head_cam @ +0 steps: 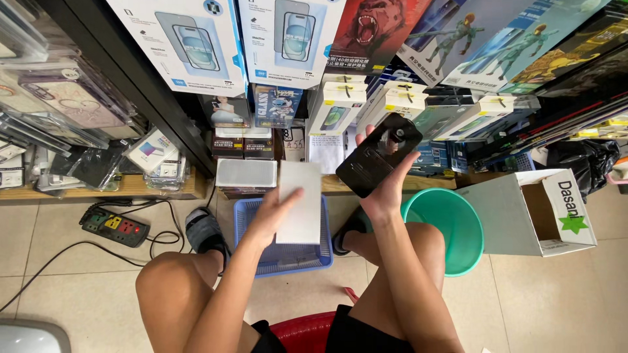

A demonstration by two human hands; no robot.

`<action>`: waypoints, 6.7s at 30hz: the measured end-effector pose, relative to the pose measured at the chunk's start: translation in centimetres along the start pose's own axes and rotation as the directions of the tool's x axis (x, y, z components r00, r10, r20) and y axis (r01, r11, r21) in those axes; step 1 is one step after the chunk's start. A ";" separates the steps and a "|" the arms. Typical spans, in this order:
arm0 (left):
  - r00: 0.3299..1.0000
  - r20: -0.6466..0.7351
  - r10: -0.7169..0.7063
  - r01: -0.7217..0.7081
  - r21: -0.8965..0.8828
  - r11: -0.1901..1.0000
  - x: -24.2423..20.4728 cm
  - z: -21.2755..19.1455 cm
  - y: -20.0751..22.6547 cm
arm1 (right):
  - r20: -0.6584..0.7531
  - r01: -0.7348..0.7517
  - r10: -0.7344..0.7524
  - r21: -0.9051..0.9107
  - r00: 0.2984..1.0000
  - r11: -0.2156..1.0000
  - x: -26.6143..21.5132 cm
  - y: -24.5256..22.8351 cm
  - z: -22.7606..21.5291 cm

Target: The person wipes a product box with a cloth and removes screen protectors from their individual white paper sleeves.

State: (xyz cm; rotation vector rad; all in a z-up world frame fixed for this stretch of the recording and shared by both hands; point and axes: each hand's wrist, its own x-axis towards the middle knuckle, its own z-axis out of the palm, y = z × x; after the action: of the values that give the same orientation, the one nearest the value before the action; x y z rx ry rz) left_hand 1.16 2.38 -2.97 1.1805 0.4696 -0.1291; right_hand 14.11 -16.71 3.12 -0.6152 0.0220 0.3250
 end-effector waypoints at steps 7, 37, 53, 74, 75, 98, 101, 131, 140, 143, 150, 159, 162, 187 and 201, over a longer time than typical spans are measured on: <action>0.913 -0.338 0.231 -0.273 -0.084 0.958 -0.9 1.5 2.1 | -0.196 -0.346 0.320 -0.118 0.927 0.931 -0.5 4.2 -0.7; 0.887 -0.020 0.461 -0.458 -0.161 0.874 0.4 2.9 2.0 | -0.183 -0.472 0.464 0.000 0.867 0.882 -1.6 6.8 -1.3; 0.797 -0.142 0.587 -0.583 0.075 0.809 -0.1 1.5 2.5 | -0.190 -0.288 0.245 -0.245 0.951 0.926 0.0 8.2 -3.0; 0.672 -0.157 0.724 -0.648 0.350 0.677 -0.5 3.5 0.8 | -0.197 0.113 -0.374 -0.738 0.906 0.665 -1.1 6.6 -4.1; 0.673 -0.178 0.718 -0.642 0.342 0.686 -0.9 3.6 1.2 | -0.233 0.072 -0.336 -0.716 0.913 0.694 -1.3 6.6 -4.0; 0.805 -0.154 0.573 -0.549 0.173 0.817 3.4 1.2 -3.9 | 0.415 0.459 -0.398 -0.888 0.818 0.018 -2.6 6.6 -1.8; 0.802 -0.093 0.590 -0.575 0.143 0.805 -0.5 4.2 1.1 | 0.575 0.530 -0.351 -0.818 0.739 -0.223 -3.8 7.6 -0.6; 0.852 -0.199 0.485 -0.466 0.137 0.874 -0.2 3.1 1.9 | 0.276 0.266 -0.390 -0.961 0.878 -0.080 -1.3 4.7 -1.4; 0.863 -0.254 0.437 -0.411 0.151 0.899 1.9 0.0 -5.0 | 0.339 0.333 -0.326 -0.940 0.882 -0.078 -1.9 3.6 0.4; 0.859 -0.314 0.405 -0.406 0.066 0.912 0.1 0.9 -2.3 | 0.375 0.395 -0.267 -0.919 0.888 0.023 -2.3 3.9 0.6; 0.846 -0.375 0.380 -0.422 -0.034 0.906 -1.7 2.2 0.9 | 0.550 0.559 -0.190 -0.829 0.813 -0.010 -3.6 5.0 1.0; 0.841 -0.349 0.413 -0.444 -0.008 0.896 -0.9 1.2 -1.6 | 0.662 0.676 -0.213 -0.737 0.719 -0.008 -4.4 5.3 2.2; 0.833 -0.355 0.424 -0.452 0.005 0.892 -0.2 0.9 -2.6 | 0.672 0.686 -0.228 -0.727 0.705 -0.020 -4.7 5.5 2.3; 0.802 -0.303 0.515 -0.540 0.000 0.841 -1.3 0.9 0.6 | 0.444 0.426 -0.082 -0.888 0.892 -0.170 -5.7 5.8 4.0; 0.871 -0.371 0.321 -0.354 -0.021 0.935 -0.7 0.7 1.7 | 0.007 -0.069 0.100 -0.673 0.995 0.736 -2.3 5.0 0.8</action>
State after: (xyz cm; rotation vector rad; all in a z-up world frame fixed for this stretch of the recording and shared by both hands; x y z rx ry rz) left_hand 1.34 2.31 -0.99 1.1845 0.5769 0.4185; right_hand 10.35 -13.06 1.19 -1.3399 -0.1167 0.4384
